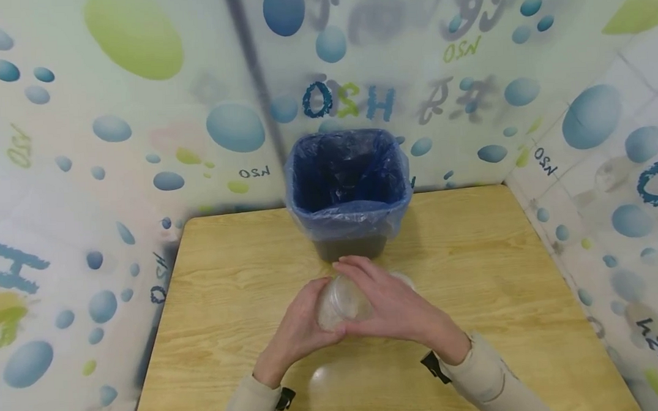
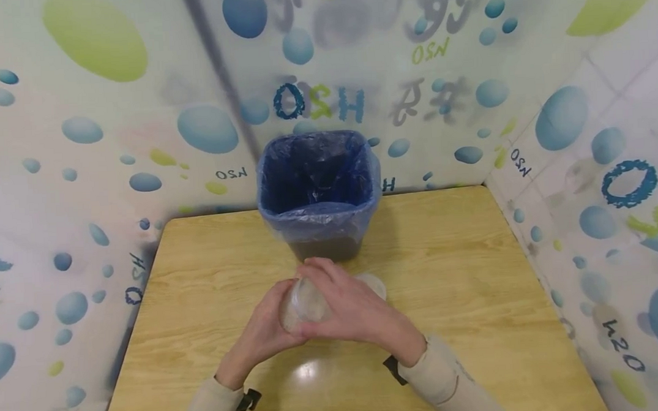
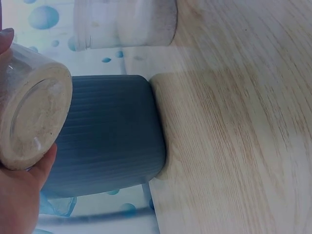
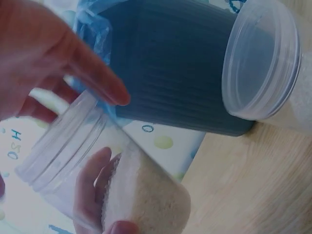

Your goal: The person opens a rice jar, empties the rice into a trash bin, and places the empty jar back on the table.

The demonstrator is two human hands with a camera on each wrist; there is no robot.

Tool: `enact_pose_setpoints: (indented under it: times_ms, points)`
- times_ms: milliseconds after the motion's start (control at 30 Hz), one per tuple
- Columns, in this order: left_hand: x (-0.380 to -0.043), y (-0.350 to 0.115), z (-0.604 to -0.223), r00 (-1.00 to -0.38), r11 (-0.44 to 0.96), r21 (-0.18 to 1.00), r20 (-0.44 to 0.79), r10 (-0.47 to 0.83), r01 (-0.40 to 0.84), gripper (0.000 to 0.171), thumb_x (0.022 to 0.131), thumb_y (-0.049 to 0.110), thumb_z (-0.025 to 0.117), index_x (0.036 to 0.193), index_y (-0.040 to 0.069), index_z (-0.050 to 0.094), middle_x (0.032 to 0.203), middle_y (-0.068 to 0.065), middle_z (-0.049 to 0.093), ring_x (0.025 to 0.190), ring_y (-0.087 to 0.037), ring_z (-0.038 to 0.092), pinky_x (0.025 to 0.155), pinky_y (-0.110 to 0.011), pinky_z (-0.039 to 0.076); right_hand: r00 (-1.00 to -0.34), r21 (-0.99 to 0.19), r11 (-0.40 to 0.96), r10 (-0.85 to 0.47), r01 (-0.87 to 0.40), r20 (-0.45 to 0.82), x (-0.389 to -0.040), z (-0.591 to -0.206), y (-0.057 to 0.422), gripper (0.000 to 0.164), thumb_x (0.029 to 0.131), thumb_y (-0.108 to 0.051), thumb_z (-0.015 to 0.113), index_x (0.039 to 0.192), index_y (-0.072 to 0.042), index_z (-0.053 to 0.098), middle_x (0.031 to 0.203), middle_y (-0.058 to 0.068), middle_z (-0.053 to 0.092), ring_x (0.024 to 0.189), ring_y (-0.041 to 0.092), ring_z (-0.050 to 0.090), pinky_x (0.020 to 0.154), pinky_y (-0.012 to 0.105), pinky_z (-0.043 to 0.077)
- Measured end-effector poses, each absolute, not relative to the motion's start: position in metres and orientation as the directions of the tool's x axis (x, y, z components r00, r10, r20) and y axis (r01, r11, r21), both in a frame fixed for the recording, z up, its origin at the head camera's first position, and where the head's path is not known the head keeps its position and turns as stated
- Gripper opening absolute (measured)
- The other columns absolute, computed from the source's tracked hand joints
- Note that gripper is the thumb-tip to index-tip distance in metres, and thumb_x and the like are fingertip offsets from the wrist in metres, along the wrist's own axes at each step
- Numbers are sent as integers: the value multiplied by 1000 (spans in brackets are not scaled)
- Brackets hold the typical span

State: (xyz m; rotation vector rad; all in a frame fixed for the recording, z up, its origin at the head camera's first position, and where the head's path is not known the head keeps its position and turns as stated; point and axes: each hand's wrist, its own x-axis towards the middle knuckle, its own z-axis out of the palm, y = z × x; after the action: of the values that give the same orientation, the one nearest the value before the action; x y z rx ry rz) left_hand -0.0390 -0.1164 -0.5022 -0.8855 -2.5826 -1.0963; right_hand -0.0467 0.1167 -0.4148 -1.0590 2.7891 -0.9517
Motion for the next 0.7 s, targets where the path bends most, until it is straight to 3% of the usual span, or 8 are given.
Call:
enact_pose_setpoints:
  times_ms: [133,233,500,700]
  points:
    - [-39,-116,-501,-798,557,573,406,446,602,94,64,33,96,138,-2,50,127,-17,63,110,-28,64,88,-44,58,-842,-519,684,-519,-512,146,-44,-412,112,83,88,-67,66,149,-13,52,141,7,55,119,27,61,89,52,56]
    - [-39,-116,-502,-795,562,564,407,449,606,94,64,33,97,138,-1,51,126,-16,63,110,-28,64,88,-44,58,-859,-500,713,-492,-491,142,-43,-412,110,77,87,-67,68,143,-15,58,130,4,59,108,23,63,83,48,57]
    - [-37,-116,-504,-795,562,562,403,454,606,94,62,31,97,137,-1,51,126,-15,64,110,-27,64,89,-44,57,-802,-464,665,-557,-585,214,-43,-414,112,73,81,-55,78,139,-14,60,132,3,58,110,20,62,84,42,57]
    - [-38,-116,-504,-802,554,581,400,443,596,94,61,31,97,138,0,51,126,-15,63,110,-26,63,90,-44,57,-731,-522,548,-635,-654,249,-46,-416,117,75,79,-40,83,142,-11,56,143,6,52,125,22,56,102,42,51]
